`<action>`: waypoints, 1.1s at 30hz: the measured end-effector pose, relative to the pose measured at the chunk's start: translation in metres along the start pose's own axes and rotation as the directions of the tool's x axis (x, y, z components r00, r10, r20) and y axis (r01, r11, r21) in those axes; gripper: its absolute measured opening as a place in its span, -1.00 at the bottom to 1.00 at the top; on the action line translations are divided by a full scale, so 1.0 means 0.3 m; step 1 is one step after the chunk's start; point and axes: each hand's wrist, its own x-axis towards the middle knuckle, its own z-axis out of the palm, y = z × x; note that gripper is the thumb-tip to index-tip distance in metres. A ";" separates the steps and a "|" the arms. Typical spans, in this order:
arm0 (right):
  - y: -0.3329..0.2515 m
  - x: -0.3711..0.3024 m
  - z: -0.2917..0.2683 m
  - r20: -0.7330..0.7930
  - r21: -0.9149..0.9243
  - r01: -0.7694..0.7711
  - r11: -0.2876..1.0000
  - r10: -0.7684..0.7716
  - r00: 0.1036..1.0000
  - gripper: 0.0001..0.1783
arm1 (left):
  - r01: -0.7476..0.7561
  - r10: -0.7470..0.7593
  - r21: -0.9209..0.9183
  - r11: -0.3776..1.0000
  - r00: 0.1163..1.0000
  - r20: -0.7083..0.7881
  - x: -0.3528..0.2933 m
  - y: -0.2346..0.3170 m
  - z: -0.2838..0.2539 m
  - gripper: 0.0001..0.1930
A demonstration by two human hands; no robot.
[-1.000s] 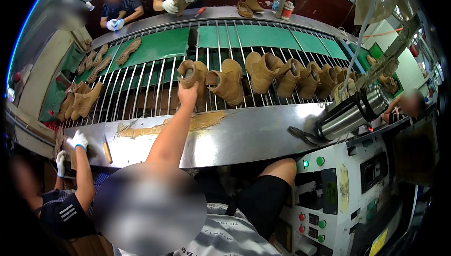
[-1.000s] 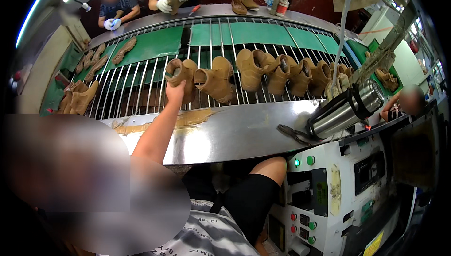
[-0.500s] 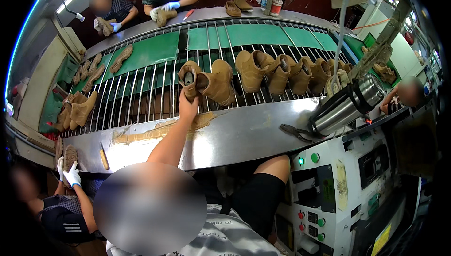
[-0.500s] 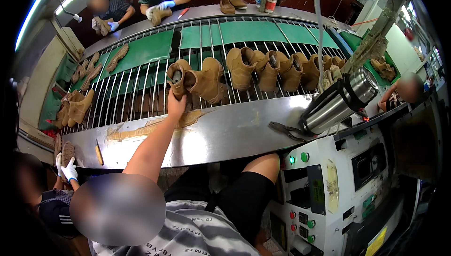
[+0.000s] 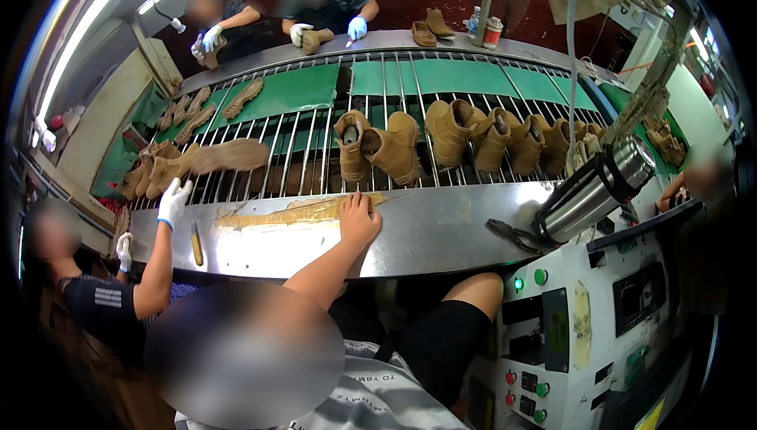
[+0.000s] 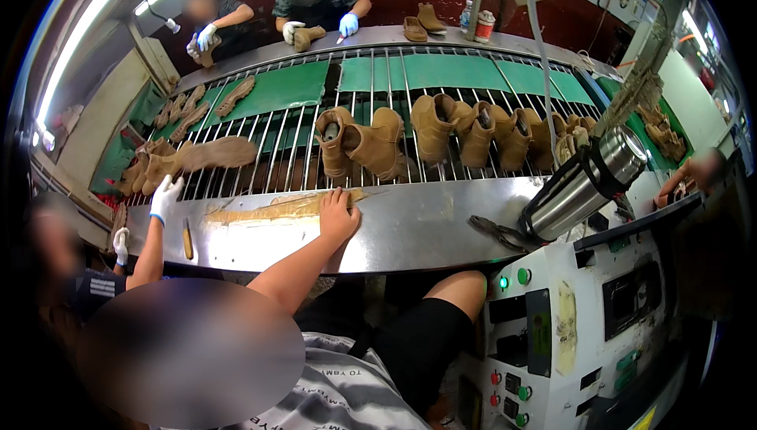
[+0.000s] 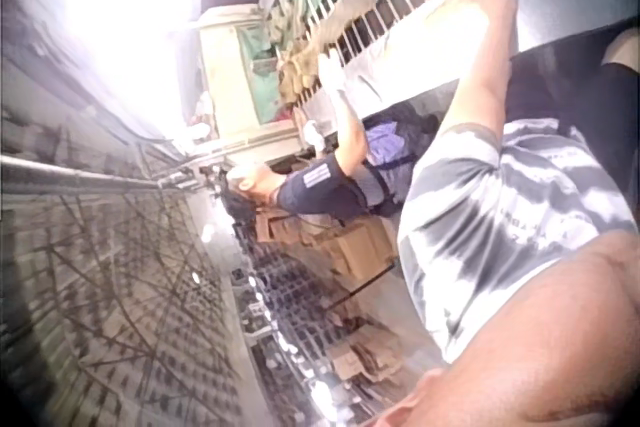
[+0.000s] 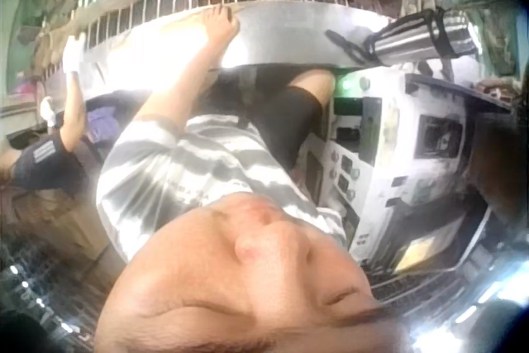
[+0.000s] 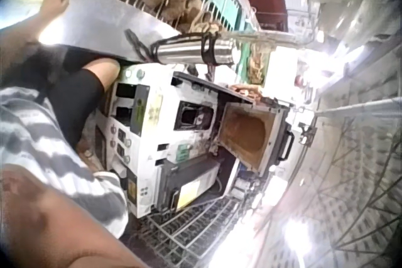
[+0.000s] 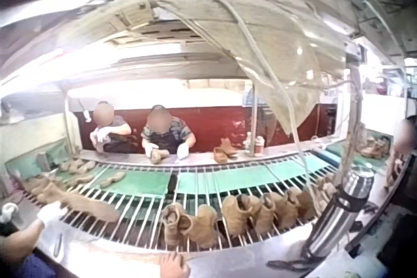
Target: The person takes boots from a conveyor belt, places them into a machine one at a time to process them, and then places them back onto the belt.
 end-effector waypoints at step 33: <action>-0.373 0.213 0.118 -0.045 -0.180 -0.042 0.983 0.034 0.998 -0.66 | 0.631 -0.993 -0.776 -0.017 0.078 0.086 0.613 -1.563 -0.152 -0.34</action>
